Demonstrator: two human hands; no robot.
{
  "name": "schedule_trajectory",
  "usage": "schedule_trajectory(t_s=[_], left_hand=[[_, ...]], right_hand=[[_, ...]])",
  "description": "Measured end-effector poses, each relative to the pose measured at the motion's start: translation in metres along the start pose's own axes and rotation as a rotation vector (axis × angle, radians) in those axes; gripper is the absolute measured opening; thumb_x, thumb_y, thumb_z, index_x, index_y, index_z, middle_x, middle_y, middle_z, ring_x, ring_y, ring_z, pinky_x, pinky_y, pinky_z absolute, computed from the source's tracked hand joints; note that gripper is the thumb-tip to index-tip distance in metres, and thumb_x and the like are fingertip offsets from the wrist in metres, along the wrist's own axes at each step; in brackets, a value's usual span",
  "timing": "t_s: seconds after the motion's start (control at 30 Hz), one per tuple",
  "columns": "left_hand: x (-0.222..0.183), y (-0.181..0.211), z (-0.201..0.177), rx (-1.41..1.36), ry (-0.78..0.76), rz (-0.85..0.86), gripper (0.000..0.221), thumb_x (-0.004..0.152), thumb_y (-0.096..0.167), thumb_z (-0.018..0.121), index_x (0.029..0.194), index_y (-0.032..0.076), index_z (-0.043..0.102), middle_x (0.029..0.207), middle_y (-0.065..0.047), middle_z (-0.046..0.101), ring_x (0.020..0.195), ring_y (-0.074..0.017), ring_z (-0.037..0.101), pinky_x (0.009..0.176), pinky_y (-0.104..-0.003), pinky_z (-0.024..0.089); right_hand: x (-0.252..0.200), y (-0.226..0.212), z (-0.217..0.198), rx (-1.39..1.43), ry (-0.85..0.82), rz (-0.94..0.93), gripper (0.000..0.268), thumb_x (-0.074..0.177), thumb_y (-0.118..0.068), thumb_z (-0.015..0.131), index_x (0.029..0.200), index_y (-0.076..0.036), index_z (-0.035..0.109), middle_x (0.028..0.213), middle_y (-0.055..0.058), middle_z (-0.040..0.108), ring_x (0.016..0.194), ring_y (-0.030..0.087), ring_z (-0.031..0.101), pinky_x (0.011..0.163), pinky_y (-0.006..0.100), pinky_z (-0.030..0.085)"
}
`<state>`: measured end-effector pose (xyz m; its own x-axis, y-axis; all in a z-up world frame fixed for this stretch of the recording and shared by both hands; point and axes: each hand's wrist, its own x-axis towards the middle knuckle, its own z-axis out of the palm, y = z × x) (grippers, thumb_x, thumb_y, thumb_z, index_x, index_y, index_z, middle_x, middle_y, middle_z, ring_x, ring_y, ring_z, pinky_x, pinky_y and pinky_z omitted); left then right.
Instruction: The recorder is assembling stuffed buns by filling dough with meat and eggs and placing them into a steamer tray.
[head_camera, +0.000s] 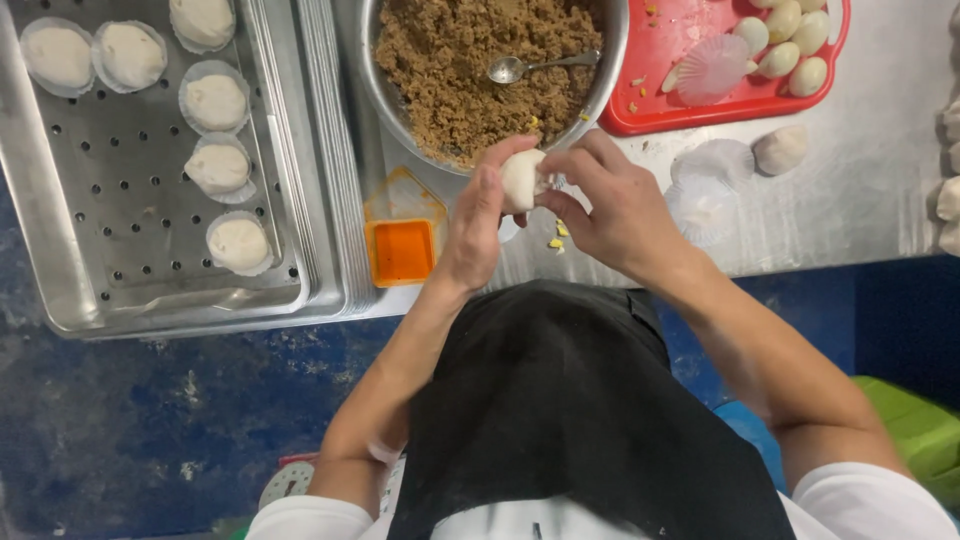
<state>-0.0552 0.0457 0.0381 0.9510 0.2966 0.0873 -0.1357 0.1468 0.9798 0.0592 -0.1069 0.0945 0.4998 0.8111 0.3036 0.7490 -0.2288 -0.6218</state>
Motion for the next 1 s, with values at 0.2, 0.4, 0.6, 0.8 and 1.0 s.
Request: schedule_trajectory(t_s=[0.2, 0.4, 0.6, 0.8, 1.0], left_hand=[[-0.006, -0.020, -0.001, -0.097, -0.023, -0.026, 0.069, 0.113, 0.059, 0.024, 0.149, 0.004, 0.047, 0.121, -0.008, 0.061, 0.101, -0.0146, 0.060, 0.081, -0.029, 0.054], [-0.020, -0.068, -0.008, -0.319, 0.039, -0.163, 0.069, 0.111, 0.058, 0.027, 0.147, 0.003, 0.047, 0.124, -0.008, 0.060, 0.104, -0.0174, 0.061, 0.082, -0.032, 0.057], [-0.021, -0.096, -0.001, -0.595, 0.142, -0.270, 0.063, 0.113, 0.055, 0.027, 0.142, 0.005, 0.050, 0.122, -0.011, 0.064, 0.103, -0.0209, 0.065, 0.081, -0.035, 0.059], [-0.012, -0.115, 0.026, -0.485, -0.056, -0.474, 0.067, 0.110, 0.060, 0.029, 0.160, 0.016, 0.028, 0.139, -0.011, 0.055, 0.115, -0.0219, 0.059, 0.092, -0.037, 0.053], [0.013, -0.131, 0.053, -0.159, -0.151, -0.611, 0.080, 0.100, 0.067, 0.025, 0.165, 0.024, 0.008, 0.164, -0.012, 0.028, 0.136, -0.0287, 0.049, 0.102, -0.043, 0.049]], right_hand=[[-0.005, 0.014, 0.005, -0.023, -0.082, -0.037, 0.020, 0.093, -0.010, 0.075, 0.109, -0.010, 0.064, 0.100, 0.008, 0.062, 0.085, 0.029, 0.067, 0.068, 0.041, 0.054], [-0.020, 0.030, 0.036, -0.073, -0.176, -0.026, 0.018, 0.091, -0.015, 0.073, 0.103, -0.009, 0.062, 0.103, 0.008, 0.060, 0.085, 0.032, 0.067, 0.066, 0.043, 0.053], [-0.035, 0.010, 0.042, 0.035, 0.053, 0.056, 0.060, 0.083, -0.022, 0.086, 0.135, -0.005, 0.060, 0.118, 0.017, 0.062, 0.102, 0.037, 0.067, 0.083, 0.044, 0.057], [-0.068, 0.039, 0.048, 0.068, 0.052, 0.259, 0.070, 0.076, -0.011, 0.083, 0.140, -0.003, 0.057, 0.137, 0.023, 0.060, 0.119, 0.042, 0.064, 0.094, 0.043, 0.057], [-0.101, 0.089, 0.021, 0.195, 0.068, 0.538, 0.051, 0.088, -0.016, 0.081, 0.134, -0.003, 0.061, 0.122, 0.020, 0.071, 0.104, 0.031, 0.074, 0.084, 0.037, 0.061]])
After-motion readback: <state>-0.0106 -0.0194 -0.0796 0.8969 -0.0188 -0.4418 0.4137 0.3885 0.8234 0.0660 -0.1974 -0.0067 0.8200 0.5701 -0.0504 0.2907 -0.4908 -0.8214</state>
